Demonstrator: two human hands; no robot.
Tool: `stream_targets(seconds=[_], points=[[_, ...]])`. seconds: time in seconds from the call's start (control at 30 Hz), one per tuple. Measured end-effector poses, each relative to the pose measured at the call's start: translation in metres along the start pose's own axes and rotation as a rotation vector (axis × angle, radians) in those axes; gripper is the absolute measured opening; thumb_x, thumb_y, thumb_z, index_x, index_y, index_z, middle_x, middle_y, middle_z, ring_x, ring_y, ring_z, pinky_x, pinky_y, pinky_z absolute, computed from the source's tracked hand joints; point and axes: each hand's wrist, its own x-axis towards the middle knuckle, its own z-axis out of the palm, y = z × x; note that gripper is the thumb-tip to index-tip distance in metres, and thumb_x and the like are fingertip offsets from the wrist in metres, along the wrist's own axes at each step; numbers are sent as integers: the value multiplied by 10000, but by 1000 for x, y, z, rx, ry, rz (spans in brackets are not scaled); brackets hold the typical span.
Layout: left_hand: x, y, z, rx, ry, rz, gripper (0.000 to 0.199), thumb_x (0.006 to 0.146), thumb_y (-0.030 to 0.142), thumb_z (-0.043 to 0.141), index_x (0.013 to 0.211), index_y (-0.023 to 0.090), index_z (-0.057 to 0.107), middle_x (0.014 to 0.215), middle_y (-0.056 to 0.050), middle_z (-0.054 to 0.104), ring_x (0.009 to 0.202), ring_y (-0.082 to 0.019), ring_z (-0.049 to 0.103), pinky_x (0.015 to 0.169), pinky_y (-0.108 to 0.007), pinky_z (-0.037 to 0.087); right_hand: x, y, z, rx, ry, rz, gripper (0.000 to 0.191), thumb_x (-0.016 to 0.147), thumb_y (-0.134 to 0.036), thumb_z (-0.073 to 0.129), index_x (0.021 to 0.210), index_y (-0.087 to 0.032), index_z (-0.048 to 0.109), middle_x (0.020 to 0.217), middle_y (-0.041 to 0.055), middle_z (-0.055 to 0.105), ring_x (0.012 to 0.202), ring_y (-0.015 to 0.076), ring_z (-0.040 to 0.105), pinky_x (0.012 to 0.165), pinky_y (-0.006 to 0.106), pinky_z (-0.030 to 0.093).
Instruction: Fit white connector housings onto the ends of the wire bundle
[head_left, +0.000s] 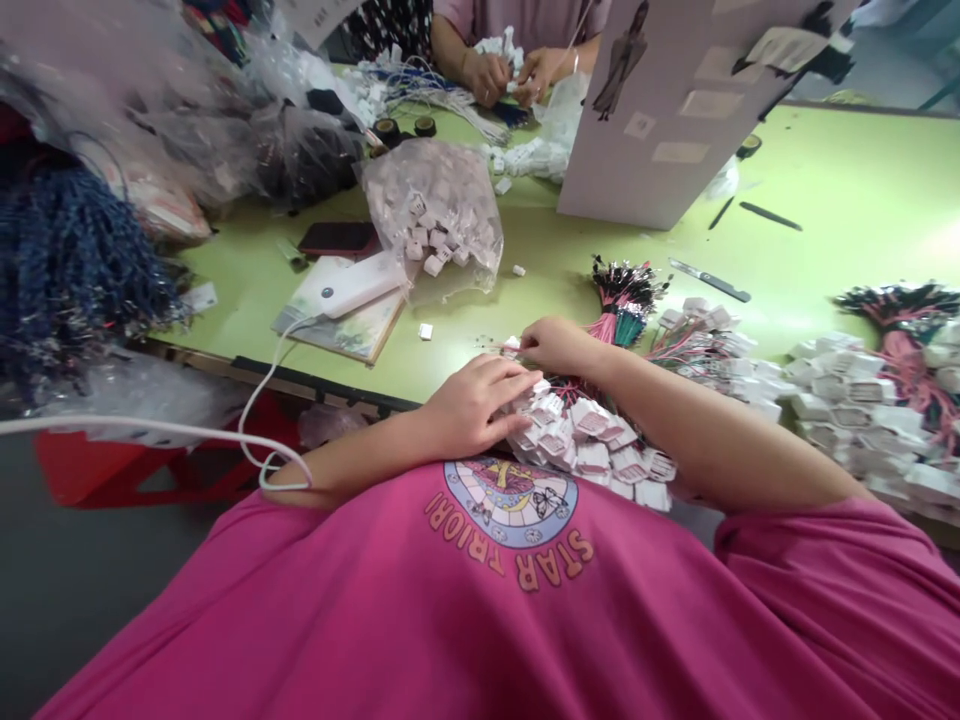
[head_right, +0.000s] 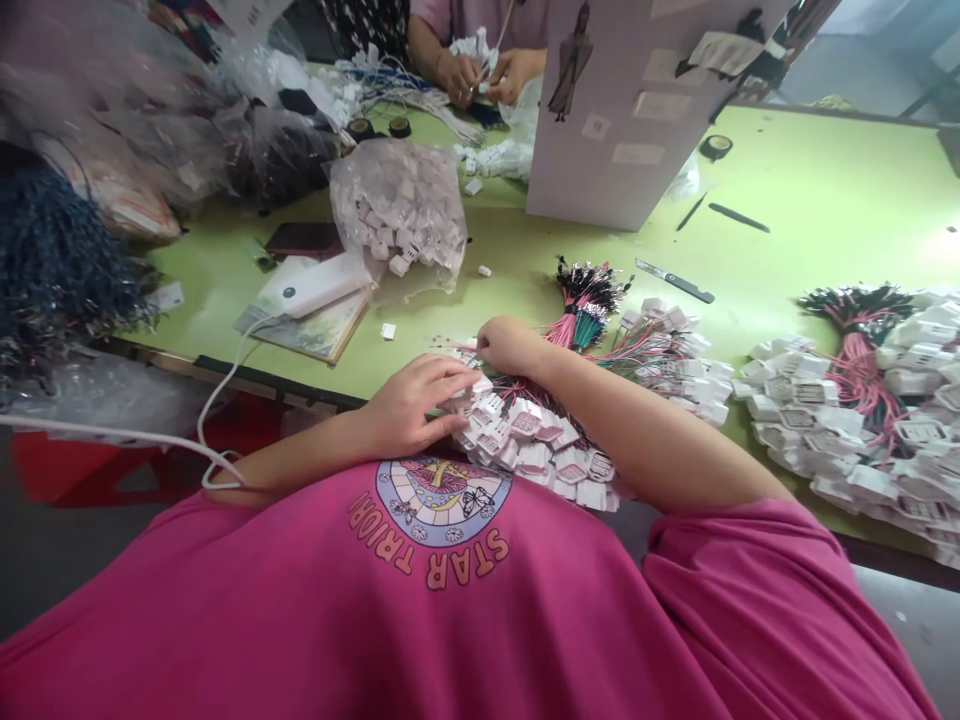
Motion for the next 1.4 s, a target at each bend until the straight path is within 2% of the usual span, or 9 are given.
stream_targets(seconds=[0.17,0.33,0.5,0.67,0.83,1.0,1.17,1.27,1.4], points=[[-11,-16,-11,-100,21,-20,556,858,421,582,1364,227,460,1361,-117,524,1277,-231,484,1085,-406,408,-13,14,-10,348,133,86,146,690,-237,571,665,-160,692,631,15,644,597,128,528,601,269,376],[2,-89,-34,94,235,-521,362,881,316,527,1203,162,593,1213,-112,596,1147,-232,556,1043,-381,433,-20,18,-11,584,163,129,131,650,-246,597,690,-150,676,577,-17,588,527,91,464,561,256,360],[36,-166,-36,375,93,-779,512,829,236,559,1328,152,488,1356,-151,468,1238,-290,483,1075,-406,382,-19,18,-8,602,173,132,159,654,-291,621,666,-142,675,573,-9,603,522,89,463,561,254,366],[55,-192,-19,524,-51,-837,441,839,232,531,1262,110,530,1286,-205,521,1214,-345,476,1020,-469,389,-18,21,-5,585,201,128,185,650,-293,647,708,-134,721,634,22,670,561,110,517,576,259,393],[52,-191,-21,397,37,-819,360,850,220,488,1194,149,570,1241,-169,544,1161,-300,511,1008,-437,393,-16,23,-3,549,192,123,179,661,-264,637,725,-141,750,668,26,707,595,126,568,593,256,422],[43,-165,-37,129,252,-690,227,793,227,596,1012,176,622,1072,-111,590,1077,-252,547,996,-381,414,-14,24,1,424,223,72,176,686,-207,603,732,-165,768,767,31,743,716,165,649,672,262,466],[30,-124,-34,-498,342,-703,284,790,320,643,1027,192,551,728,-2,576,672,-134,606,672,-295,515,-21,18,1,183,274,-4,245,724,-156,546,798,-180,778,806,46,751,774,183,672,738,280,473],[24,-105,-29,-856,369,-726,334,734,371,708,945,180,533,764,5,599,640,-115,632,600,-260,517,-26,15,-2,130,287,-26,256,718,-146,536,814,-181,771,815,43,750,771,178,667,734,271,467],[21,-90,-27,-1089,407,-687,346,662,325,760,922,167,595,875,-16,636,685,-102,643,549,-200,485,-30,13,-7,92,324,-63,223,686,-136,542,770,-169,746,780,44,730,726,170,630,709,272,443]])
